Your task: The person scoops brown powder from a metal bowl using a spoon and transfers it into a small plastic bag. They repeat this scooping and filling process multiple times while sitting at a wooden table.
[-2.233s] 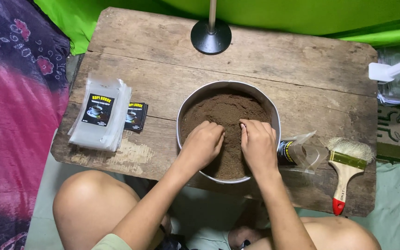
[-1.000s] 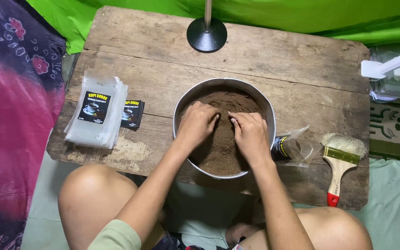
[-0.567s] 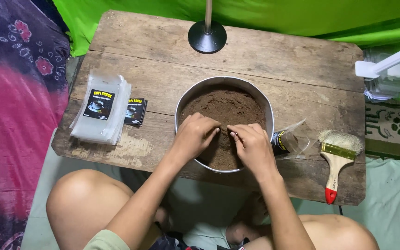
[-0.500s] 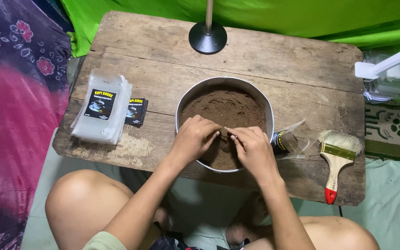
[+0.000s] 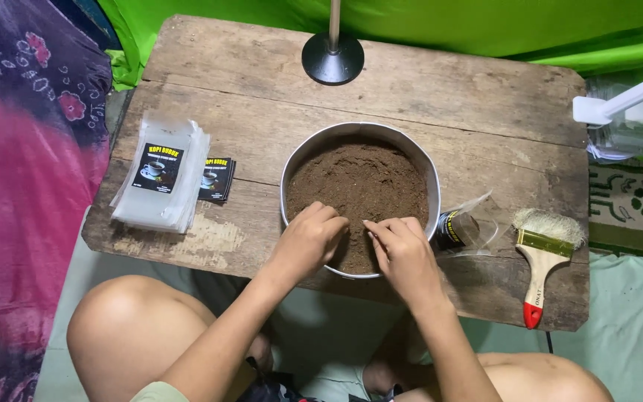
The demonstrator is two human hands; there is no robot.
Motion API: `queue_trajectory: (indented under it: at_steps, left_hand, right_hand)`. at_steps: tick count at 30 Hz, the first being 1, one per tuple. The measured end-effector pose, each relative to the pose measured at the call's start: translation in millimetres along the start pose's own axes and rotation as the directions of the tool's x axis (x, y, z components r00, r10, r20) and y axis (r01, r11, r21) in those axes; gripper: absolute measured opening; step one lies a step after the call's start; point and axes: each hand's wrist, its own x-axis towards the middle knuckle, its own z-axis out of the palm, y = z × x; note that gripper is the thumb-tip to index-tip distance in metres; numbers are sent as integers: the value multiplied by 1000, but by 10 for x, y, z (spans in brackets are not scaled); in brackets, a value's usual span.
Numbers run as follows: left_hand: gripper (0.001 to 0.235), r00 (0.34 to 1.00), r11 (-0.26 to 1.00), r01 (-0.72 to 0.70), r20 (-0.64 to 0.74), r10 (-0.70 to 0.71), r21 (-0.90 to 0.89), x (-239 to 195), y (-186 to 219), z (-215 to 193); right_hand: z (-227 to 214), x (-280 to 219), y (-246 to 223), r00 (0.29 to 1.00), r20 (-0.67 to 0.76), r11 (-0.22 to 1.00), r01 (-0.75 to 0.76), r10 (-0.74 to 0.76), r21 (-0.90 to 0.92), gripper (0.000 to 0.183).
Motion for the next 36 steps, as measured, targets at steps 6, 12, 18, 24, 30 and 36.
queue_trajectory:
  at_steps: [6, 12, 18, 24, 30, 36]
  left_hand:
    - [7, 999, 998, 52, 12, -51, -19, 129, -4, -66]
    - [11, 990, 987, 142, 34, -140, -80, 336, -78, -59]
    - [13, 985, 979, 170, 1, -171, -112, 529, -271, 112]
    - [14, 974, 972, 212, -59, -218, -104, 643, -378, 186]
    - [14, 970, 969, 232, -90, -224, 88, 579, -683, 320]
    - [14, 982, 980, 189, -11, -189, 62, 459, -444, 314]
  right_hand:
    - [62, 171, 74, 999, -39, 1000, 6, -6, 11, 18]
    - [209, 314, 232, 998, -53, 998, -33, 36, 52, 17]
    - [305, 489, 325, 991, -122, 997, -48, 56, 65, 17]
    - [234, 615, 337, 979, -194, 997, -60, 68, 49, 20]
    - [251, 549, 353, 982, -134, 971, -157, 133, -183, 17]
    - [393, 355, 385, 984, -58, 970, -173, 166, -172, 16]
